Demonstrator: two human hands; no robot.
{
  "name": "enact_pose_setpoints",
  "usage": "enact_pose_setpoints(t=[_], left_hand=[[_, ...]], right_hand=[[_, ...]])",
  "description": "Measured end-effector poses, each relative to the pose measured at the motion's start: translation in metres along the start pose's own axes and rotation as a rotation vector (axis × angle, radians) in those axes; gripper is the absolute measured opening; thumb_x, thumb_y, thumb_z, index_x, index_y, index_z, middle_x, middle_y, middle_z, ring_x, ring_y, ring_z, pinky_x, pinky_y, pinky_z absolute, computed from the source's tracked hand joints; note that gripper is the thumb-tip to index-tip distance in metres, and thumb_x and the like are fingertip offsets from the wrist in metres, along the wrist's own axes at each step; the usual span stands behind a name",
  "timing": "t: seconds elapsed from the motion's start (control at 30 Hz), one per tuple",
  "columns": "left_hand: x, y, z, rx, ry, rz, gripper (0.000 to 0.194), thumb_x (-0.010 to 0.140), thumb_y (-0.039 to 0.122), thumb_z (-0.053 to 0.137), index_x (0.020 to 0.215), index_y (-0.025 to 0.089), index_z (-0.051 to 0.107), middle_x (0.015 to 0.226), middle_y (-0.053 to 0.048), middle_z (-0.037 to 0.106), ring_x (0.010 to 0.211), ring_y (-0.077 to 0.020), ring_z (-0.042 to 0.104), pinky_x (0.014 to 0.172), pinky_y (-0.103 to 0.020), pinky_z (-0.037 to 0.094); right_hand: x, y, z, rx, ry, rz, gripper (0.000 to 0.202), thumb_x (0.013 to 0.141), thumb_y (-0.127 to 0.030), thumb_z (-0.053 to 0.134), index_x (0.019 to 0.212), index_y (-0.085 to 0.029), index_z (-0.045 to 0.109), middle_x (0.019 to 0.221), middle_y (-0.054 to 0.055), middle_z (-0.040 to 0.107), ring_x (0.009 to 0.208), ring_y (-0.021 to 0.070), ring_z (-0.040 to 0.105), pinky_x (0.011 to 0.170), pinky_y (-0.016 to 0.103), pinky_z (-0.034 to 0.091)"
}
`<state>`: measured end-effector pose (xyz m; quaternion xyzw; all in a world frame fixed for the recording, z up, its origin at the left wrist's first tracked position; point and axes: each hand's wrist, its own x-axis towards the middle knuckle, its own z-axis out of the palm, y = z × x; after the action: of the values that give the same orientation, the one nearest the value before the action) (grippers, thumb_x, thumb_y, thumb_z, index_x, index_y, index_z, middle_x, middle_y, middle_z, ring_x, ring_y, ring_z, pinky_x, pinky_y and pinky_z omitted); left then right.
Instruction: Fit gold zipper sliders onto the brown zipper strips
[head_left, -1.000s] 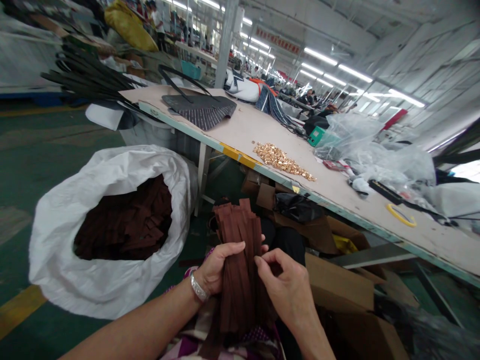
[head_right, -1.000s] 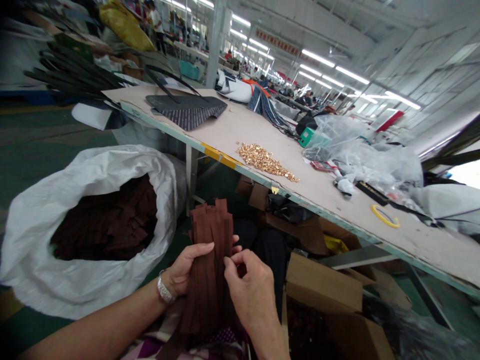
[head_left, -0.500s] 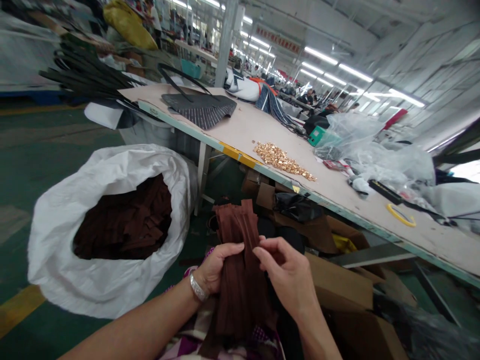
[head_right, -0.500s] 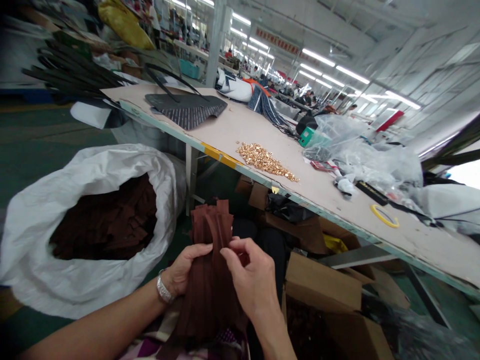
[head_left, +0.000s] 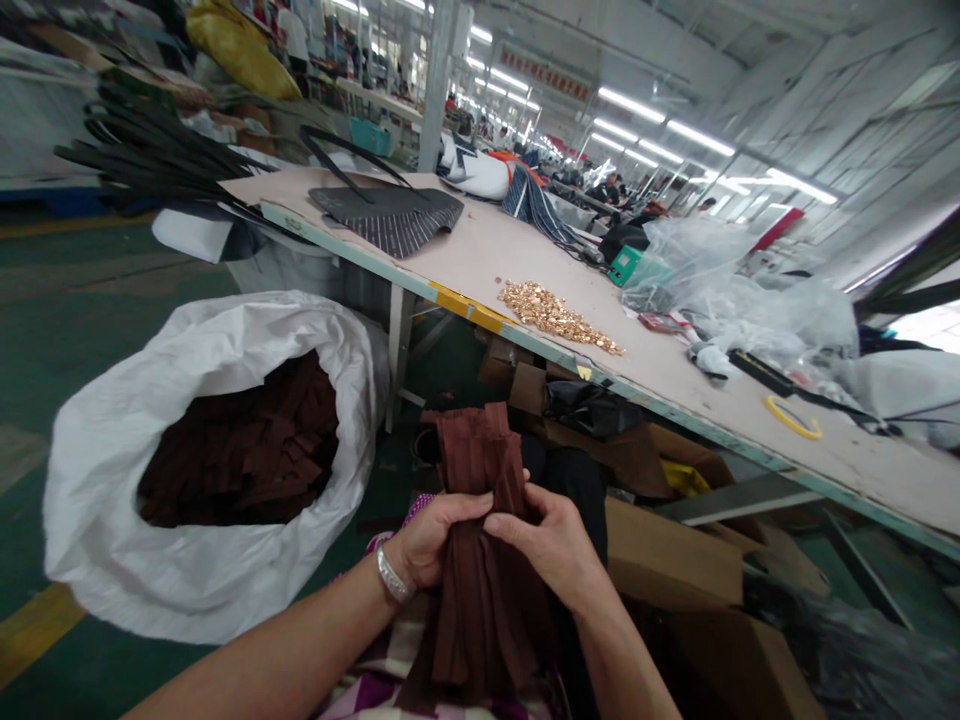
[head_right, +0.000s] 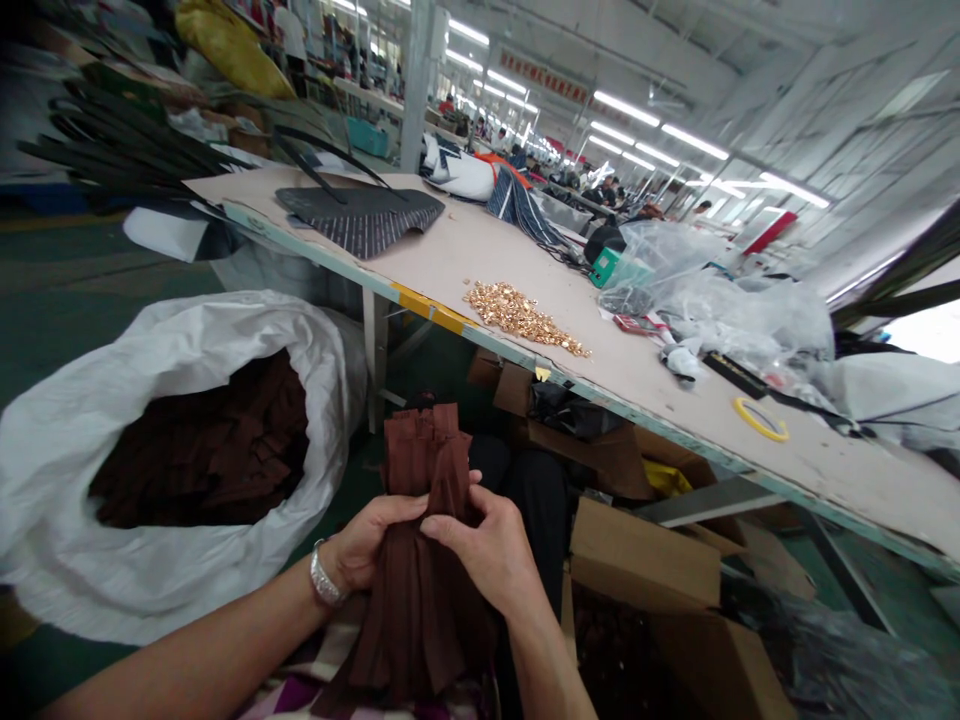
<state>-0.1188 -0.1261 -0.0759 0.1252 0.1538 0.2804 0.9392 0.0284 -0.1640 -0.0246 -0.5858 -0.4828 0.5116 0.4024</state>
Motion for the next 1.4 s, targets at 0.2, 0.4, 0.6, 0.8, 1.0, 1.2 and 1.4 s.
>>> enact_pose_setpoints(t=[0.2,0.4,0.6,0.8,1.0,1.2,1.4], left_hand=[[0.004,-0.006,-0.005,0.0,0.082,-0.022,0.021,0.081,0.022,0.064,0.082,0.005,0.075,0.071,-0.014,0.077,0.062,-0.0199,0.072,0.066,-0.028,0.054],[0.004,-0.001,0.0,-0.019,0.138,-0.011,0.022,0.083,0.023,0.061,0.08,0.006,0.074,0.076,-0.015,0.077,0.064,-0.0213,0.072,0.068,-0.031,0.054],[0.004,0.005,0.006,-0.031,0.146,0.028,0.029,0.082,0.019,0.064,0.111,0.013,0.068,0.09,-0.011,0.077,0.077,-0.0236,0.073,0.075,-0.036,0.054],[0.007,0.0,0.011,-0.021,0.124,-0.028,0.04,0.083,0.042,0.066,0.107,0.011,0.07,0.075,-0.011,0.076,0.065,-0.0235,0.072,0.068,-0.032,0.054],[-0.003,-0.002,0.01,-0.03,0.079,0.022,0.075,0.077,0.073,0.05,0.117,0.012,0.067,0.095,-0.015,0.076,0.095,-0.0334,0.07,0.084,-0.043,0.052],[-0.001,0.0,0.004,-0.009,0.092,0.055,0.033,0.069,0.027,0.079,0.097,0.01,0.072,0.076,-0.009,0.077,0.067,-0.0228,0.072,0.073,-0.032,0.055],[0.005,0.003,0.015,0.037,0.12,0.021,0.016,0.066,0.012,0.076,0.082,0.009,0.073,0.066,-0.008,0.075,0.055,-0.019,0.068,0.057,-0.027,0.052]], right_hand=[[-0.001,0.003,0.0,0.152,0.074,0.05,0.028,0.068,-0.028,0.08,0.092,-0.014,0.076,0.083,0.004,0.077,0.072,0.0208,0.069,0.069,0.031,0.054],[0.0,-0.005,-0.025,0.239,0.175,0.096,0.029,0.062,-0.028,0.086,0.087,-0.017,0.077,0.079,0.004,0.078,0.065,0.0188,0.07,0.063,0.028,0.056],[-0.022,-0.045,-0.062,0.348,0.182,0.182,0.029,0.054,-0.027,0.089,0.078,-0.018,0.076,0.065,0.004,0.075,0.052,0.0188,0.069,0.053,0.027,0.056],[-0.021,-0.049,-0.014,0.373,0.01,0.176,0.034,0.059,-0.034,0.084,0.086,-0.016,0.076,0.074,0.007,0.077,0.061,0.0216,0.071,0.063,0.032,0.057],[0.003,-0.018,0.022,0.127,0.038,0.051,0.03,0.069,-0.031,0.077,0.093,-0.013,0.075,0.086,0.007,0.077,0.073,0.0235,0.071,0.067,0.032,0.056],[0.0,-0.023,0.017,-0.117,0.095,-0.061,0.028,0.074,-0.032,0.074,0.096,-0.015,0.071,0.09,0.006,0.075,0.083,0.0249,0.068,0.07,0.031,0.053],[-0.009,-0.024,0.023,-0.749,0.135,-0.199,0.036,0.076,-0.031,0.072,0.107,-0.014,0.064,0.103,0.011,0.066,0.09,0.027,0.066,0.078,0.037,0.052]])
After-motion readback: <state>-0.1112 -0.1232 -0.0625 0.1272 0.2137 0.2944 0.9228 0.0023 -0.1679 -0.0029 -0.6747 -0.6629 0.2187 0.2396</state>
